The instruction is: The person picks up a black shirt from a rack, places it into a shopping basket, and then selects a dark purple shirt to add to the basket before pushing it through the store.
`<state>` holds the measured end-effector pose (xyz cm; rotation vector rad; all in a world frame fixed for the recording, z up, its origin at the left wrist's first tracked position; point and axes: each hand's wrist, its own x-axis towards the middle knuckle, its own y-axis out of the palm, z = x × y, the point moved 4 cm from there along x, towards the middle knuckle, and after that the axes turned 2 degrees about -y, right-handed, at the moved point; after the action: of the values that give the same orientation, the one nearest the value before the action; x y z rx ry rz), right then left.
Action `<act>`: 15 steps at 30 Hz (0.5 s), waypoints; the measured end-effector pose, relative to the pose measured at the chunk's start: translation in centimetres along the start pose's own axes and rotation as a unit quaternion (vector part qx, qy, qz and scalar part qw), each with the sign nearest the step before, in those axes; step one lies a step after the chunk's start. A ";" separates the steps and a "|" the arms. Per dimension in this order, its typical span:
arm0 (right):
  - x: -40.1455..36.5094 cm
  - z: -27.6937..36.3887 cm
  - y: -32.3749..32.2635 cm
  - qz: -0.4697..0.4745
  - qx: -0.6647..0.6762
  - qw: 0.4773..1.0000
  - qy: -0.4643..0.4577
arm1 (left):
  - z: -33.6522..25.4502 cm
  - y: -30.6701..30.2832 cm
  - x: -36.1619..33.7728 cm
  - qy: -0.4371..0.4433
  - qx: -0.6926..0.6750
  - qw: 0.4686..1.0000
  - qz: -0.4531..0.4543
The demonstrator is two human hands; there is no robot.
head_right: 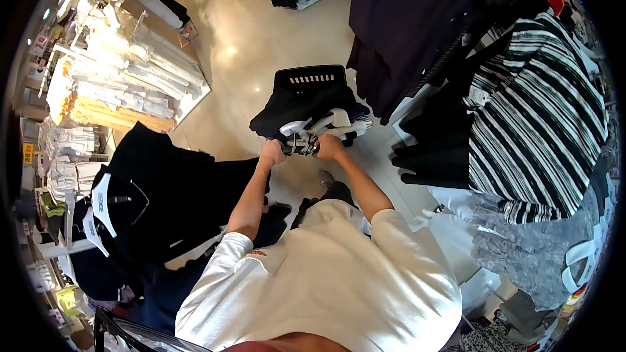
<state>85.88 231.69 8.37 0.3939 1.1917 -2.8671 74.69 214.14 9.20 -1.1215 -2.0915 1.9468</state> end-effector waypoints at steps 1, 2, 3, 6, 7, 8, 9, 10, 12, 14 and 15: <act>0.9 0.0 -0.2 -0.014 -0.001 1.000 0.005 | 0.4 -0.5 0.9 -0.002 -0.010 1.000 -0.004; 1.6 0.0 -0.3 -0.028 -0.001 1.000 0.010 | 0.8 -0.9 1.6 -0.004 -0.022 1.000 -0.007; 2.4 0.2 -0.4 -0.026 0.001 1.000 0.013 | 1.2 -1.1 2.4 -0.003 -0.021 1.000 -0.003; 5.0 0.4 -1.2 -0.039 0.003 0.999 0.021 | 1.9 -2.8 4.9 0.012 -0.008 1.000 -0.012; 5.8 0.7 -1.5 -0.064 0.012 0.998 0.008 | 2.0 -3.6 5.5 0.013 -0.007 1.000 -0.005; 6.5 0.9 -1.9 -0.089 0.020 0.996 -0.005 | 2.0 -4.5 6.1 0.014 -0.005 1.000 0.001; 7.5 0.6 -1.8 -0.091 0.020 0.996 -0.003 | 2.4 -4.7 7.1 0.017 -0.005 1.000 0.002; 8.4 0.4 -1.6 -0.103 0.013 0.995 -0.012 | 2.9 -4.9 8.0 0.022 0.000 1.000 -0.003; 9.8 0.4 -1.6 -0.115 0.008 0.993 -0.016 | 3.7 -5.5 9.7 0.031 0.006 0.999 -0.005; 11.3 1.0 -2.1 -0.097 -0.001 0.995 0.012 | 4.2 -6.6 11.5 0.045 0.011 0.999 0.011; 11.9 1.5 -2.5 -0.099 -0.003 0.995 0.015 | 4.6 -7.0 12.5 0.049 0.009 0.999 0.011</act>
<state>73.70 233.43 8.37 0.3379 1.3156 -3.0329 60.03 217.53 9.38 -1.2155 -2.0154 1.8753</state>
